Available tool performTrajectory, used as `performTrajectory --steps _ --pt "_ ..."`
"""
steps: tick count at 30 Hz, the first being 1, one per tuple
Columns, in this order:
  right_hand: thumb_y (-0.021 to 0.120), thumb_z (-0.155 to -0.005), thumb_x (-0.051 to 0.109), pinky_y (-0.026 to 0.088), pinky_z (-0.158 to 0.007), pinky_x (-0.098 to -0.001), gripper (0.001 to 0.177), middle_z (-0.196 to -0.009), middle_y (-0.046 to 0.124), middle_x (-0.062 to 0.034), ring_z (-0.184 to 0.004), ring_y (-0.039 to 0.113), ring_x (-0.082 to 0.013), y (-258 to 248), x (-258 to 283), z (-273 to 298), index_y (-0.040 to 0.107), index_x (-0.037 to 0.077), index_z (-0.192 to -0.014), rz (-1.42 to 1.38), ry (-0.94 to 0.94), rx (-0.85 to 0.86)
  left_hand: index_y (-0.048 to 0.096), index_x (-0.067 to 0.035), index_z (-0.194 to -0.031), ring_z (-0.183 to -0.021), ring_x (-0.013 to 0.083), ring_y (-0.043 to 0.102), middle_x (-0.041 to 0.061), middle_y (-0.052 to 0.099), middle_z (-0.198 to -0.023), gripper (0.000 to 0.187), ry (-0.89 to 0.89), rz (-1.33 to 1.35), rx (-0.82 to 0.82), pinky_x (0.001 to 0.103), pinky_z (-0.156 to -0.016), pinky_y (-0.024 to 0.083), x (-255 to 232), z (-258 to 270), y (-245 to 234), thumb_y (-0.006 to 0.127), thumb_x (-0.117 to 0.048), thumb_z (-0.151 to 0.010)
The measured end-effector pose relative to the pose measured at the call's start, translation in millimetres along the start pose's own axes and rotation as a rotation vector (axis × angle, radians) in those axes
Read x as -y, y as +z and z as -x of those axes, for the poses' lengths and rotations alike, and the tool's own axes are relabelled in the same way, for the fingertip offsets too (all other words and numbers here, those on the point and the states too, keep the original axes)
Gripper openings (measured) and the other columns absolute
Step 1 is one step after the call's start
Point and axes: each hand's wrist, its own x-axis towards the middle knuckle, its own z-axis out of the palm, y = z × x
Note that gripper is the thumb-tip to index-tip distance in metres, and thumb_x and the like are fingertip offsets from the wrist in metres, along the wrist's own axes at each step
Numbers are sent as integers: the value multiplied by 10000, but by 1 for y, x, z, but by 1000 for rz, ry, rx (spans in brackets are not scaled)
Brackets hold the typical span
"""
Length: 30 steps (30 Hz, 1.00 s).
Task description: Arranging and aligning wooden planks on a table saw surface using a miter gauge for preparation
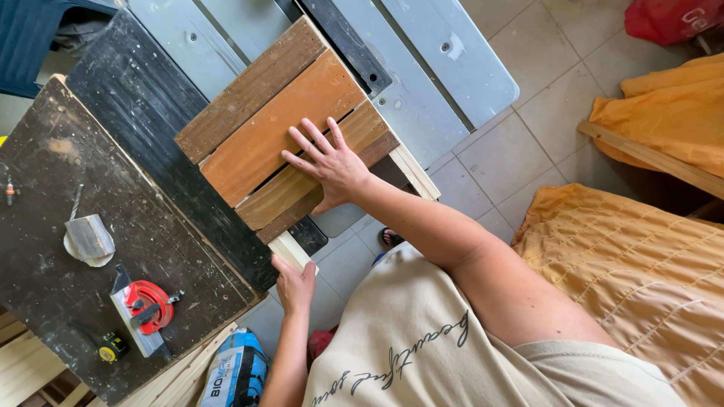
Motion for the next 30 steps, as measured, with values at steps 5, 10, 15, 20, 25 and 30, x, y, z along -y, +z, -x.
performTrajectory --steps 5,10,15,20,25,30 --pt "703 -600 891 -2 -1264 -741 1410 -1810 54 -137 -1652 -7 -400 -2 0 -4 103 309 -1735 -7 3 4 237 -118 -1550 -1052 601 688 400 705 -1005 860 -6 14 2 638 -938 494 -5 0 -4 674 -377 -856" --pt "718 -583 888 -2 -1268 -734 1429 -1808 66 -136 -1652 3 -399 -1 -2 -7 102 311 -1735 -10 4 -12 237 -115 -1548 -1045 613 686 401 705 -1001 851 12 -2 -10 642 -932 493 -1 -7 -2 668 -373 -862" --pt "718 -585 885 -12 -1270 -732 1425 -1809 67 -135 -1653 0 -397 0 -2 -10 101 313 -1734 -15 1 -19 233 -126 -1556 -1038 610 687 407 702 -996 868 7 10 -12 644 -927 492 -1 -9 -2 674 -381 -853" --pt "727 -587 877 -16 -1279 -722 1421 -1810 68 -132 -1655 5 -392 1 -1 -10 102 316 -1733 -29 3 -21 241 -90 -1599 -1084 576 643 334 641 -1093 1057 126 -106 -186 623 -918 520 -18 -11 -18 803 -384 -753" --pt "739 -577 868 -15 -1284 -710 1416 -1809 80 -127 -1654 13 -389 1 -2 -12 132 316 -1731 -39 0 -40 347 -58 -1649 -1427 637 306 341 337 -1554 1163 650 -240 -434 731 -1121 340 -105 -29 -67 972 -218 -681" --pt "804 -504 846 18 -1301 -682 1468 -1802 103 -129 -1656 54 -381 14 -1 -14 183 316 -1725 -76 6 -81 456 -266 -1645 -1487 696 172 230 231 -1738 1082 743 -401 -231 898 -1028 297 -118 -69 -66 894 -299 -657"
